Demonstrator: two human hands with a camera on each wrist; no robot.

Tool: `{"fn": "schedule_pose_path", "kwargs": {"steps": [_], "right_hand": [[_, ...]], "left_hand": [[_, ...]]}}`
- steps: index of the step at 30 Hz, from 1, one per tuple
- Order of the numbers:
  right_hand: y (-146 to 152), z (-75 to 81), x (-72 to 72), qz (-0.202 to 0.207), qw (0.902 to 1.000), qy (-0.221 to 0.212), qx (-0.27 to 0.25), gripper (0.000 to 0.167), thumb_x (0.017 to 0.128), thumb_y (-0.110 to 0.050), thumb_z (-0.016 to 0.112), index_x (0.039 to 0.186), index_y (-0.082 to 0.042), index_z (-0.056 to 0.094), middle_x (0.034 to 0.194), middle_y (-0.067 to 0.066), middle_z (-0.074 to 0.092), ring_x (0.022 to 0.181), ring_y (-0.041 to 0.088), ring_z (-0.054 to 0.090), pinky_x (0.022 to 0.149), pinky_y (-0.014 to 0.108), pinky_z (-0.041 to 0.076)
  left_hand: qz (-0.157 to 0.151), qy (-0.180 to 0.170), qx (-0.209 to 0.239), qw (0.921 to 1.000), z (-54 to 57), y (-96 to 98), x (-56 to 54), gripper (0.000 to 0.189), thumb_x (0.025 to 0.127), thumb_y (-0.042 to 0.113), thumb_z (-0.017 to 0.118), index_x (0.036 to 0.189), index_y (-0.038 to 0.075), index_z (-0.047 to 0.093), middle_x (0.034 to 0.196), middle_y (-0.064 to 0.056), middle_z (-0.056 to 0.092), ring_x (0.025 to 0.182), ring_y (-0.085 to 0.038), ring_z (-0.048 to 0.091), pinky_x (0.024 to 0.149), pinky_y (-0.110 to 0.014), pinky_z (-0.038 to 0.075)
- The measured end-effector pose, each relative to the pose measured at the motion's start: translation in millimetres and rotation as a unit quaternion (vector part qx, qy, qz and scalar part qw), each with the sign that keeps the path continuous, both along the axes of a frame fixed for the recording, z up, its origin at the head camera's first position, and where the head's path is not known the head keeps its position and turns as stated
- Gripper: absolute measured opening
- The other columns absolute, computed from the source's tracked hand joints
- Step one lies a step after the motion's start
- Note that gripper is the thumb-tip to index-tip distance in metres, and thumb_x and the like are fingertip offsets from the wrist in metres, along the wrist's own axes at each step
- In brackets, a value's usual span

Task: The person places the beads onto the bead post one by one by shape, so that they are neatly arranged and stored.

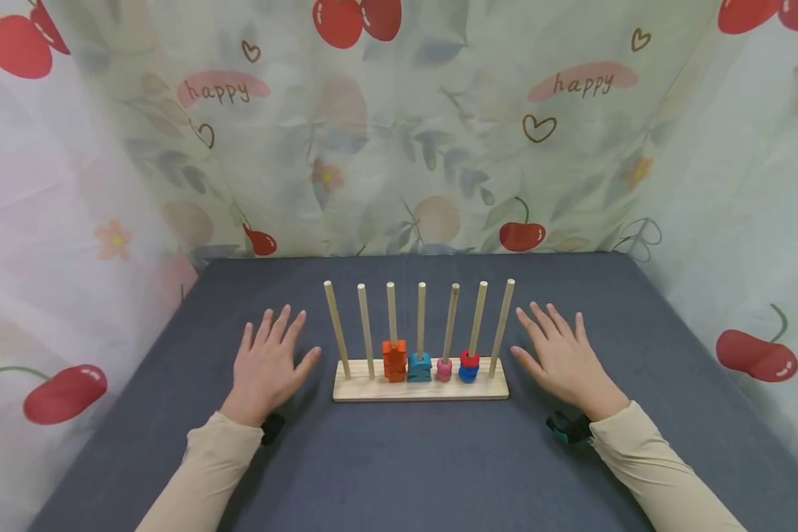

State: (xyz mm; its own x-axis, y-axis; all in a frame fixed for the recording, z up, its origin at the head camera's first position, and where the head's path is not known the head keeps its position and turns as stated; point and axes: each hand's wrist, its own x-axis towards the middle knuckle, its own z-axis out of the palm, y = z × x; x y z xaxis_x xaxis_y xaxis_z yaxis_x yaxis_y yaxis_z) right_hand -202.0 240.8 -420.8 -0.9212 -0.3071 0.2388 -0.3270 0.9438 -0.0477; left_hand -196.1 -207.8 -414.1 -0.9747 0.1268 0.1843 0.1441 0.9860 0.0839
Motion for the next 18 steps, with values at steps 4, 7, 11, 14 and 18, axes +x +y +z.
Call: {"fn": "schedule_pose_path", "kwargs": {"steps": [4,7,11,14,18], "right_hand": [[0.3,0.8,-0.8,0.002,1.0000,0.005,-0.006,0.068,0.097,-0.048,0.049,0.150,-0.008,0.034,0.154,0.022,0.030,0.142,0.045,0.022,0.108,0.070,0.007],[0.5,1.8,0.0,0.003,0.9999,0.006,-0.008,0.067,0.099,-0.051,0.045,0.150,-0.009,0.033,0.154,0.022,0.030,0.142,0.044,0.022,0.108,0.070,0.007],[1.5,2.5,1.2,-0.001,1.0000,0.002,-0.008,0.066,0.100,-0.050,0.042,0.150,-0.008,0.033,0.154,0.022,0.029,0.143,0.044,0.021,0.109,0.070,0.007],[1.9,2.6,1.8,-0.002,1.0000,0.000,-0.007,0.065,0.100,-0.048,0.042,0.150,-0.008,0.033,0.154,0.022,0.029,0.143,0.044,0.022,0.109,0.070,0.007],[1.3,2.0,0.8,-0.002,1.0000,0.003,-0.007,0.064,0.100,-0.047,0.044,0.150,-0.008,0.033,0.154,0.022,0.029,0.143,0.044,0.022,0.109,0.070,0.007]], "left_hand": [[0.012,0.002,-0.006,0.9999,0.2,0.0,-1.0,0.074,0.095,0.054,0.046,0.152,0.011,0.028,0.158,-0.019,0.022,0.146,-0.042,0.015,0.115,-0.060,0.007],[0.018,-0.001,-0.005,0.9998,-0.5,-0.2,-1.4,0.074,0.095,0.055,0.045,0.152,0.011,0.028,0.158,-0.019,0.022,0.146,-0.042,0.015,0.115,-0.060,0.007],[0.017,-0.006,-0.001,0.9998,-1.1,-0.8,-1.3,0.074,0.095,0.056,0.044,0.152,0.012,0.029,0.158,-0.019,0.022,0.146,-0.042,0.014,0.115,-0.060,0.006],[0.015,-0.006,0.000,0.9999,-1.1,-1.5,-1.0,0.074,0.095,0.056,0.045,0.152,0.012,0.029,0.158,-0.019,0.022,0.146,-0.042,0.014,0.114,-0.060,0.007],[0.016,-0.008,0.003,0.9998,-1.2,-2.6,-1.1,0.074,0.095,0.055,0.046,0.153,0.012,0.028,0.158,-0.019,0.021,0.146,-0.042,0.014,0.114,-0.061,0.006]]}}
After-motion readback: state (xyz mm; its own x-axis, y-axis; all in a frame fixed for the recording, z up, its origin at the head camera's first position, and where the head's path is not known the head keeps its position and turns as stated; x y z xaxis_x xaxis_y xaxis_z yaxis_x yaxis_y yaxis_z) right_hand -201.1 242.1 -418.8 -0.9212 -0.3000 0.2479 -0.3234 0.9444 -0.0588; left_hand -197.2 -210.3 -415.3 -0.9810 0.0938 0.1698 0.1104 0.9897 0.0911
